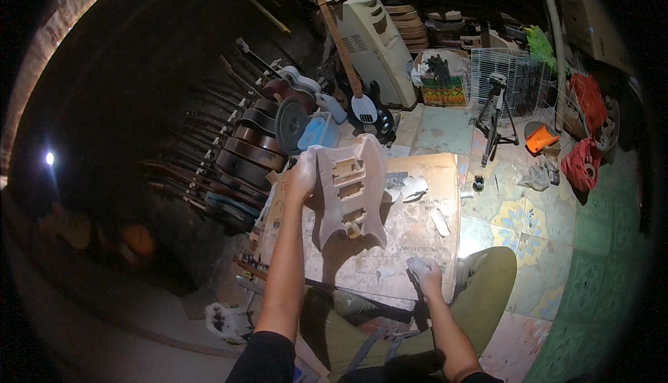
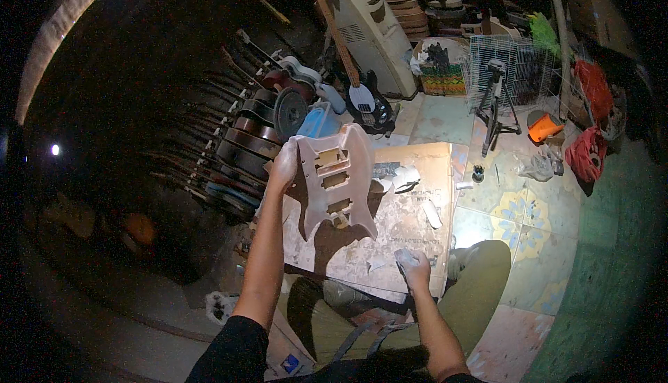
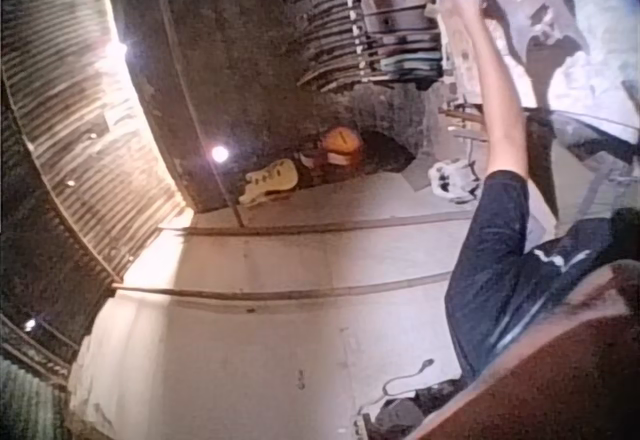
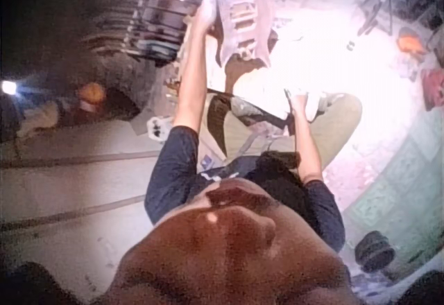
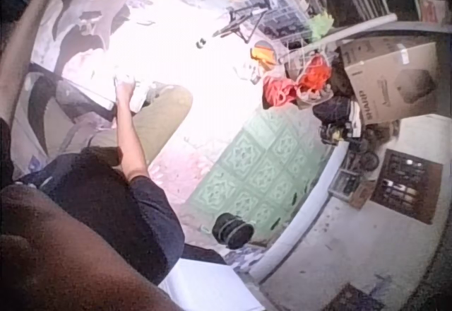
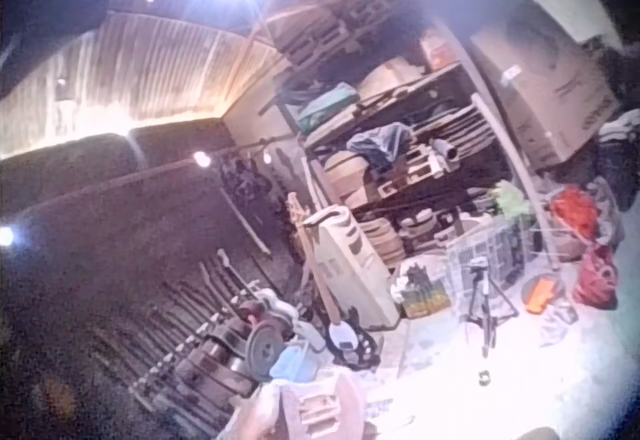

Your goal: The person is sanding the edges and surfaces of a wooden guitar body by hand with a sanding block, rotating the object to reach different parts.

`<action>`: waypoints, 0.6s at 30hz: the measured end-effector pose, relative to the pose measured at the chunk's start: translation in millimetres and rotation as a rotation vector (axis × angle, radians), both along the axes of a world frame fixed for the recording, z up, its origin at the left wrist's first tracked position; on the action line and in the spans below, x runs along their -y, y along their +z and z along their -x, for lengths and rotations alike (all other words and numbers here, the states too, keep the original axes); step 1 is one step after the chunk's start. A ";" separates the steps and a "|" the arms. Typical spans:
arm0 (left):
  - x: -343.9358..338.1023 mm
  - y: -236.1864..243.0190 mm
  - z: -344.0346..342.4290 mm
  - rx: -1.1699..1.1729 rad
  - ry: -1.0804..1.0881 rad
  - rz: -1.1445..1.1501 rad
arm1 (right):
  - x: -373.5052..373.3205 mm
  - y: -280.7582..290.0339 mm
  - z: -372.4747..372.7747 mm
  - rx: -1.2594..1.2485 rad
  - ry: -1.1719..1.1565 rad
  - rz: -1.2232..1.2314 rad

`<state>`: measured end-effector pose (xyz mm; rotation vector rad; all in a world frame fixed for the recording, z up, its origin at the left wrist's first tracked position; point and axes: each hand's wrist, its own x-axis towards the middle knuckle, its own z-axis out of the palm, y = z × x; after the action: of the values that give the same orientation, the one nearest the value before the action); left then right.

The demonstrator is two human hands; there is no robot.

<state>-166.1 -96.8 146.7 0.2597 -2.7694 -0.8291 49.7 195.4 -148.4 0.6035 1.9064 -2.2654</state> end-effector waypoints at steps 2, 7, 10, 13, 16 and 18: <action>5.0 -0.6 0.1 -0.126 -0.176 -0.166 | -0.9 2.1 -0.3 0.069 0.006 0.058; -6.6 10.9 -13.8 -0.057 -0.298 -0.413 | -6.5 13.2 -0.8 0.039 0.024 -0.003; -2.3 11.3 -20.6 -0.091 -0.298 -0.453 | -4.4 33.6 -4.3 0.052 0.055 -0.040; 5.6 12.0 -21.0 -0.119 -0.308 -0.459 | -2.1 26.9 -3.5 0.079 0.066 -0.065; 0.0 16.5 -24.6 -0.073 -0.290 -0.503 | -4.6 18.4 -2.8 0.090 0.054 -0.099; -1.5 16.3 -27.0 -0.021 -0.260 -0.540 | -6.7 10.5 -2.5 0.093 0.039 -0.103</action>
<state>-139.1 -95.3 162.9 -0.0236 -2.5359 -1.6283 52.2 202.1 -137.9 0.6658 1.9813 -2.0884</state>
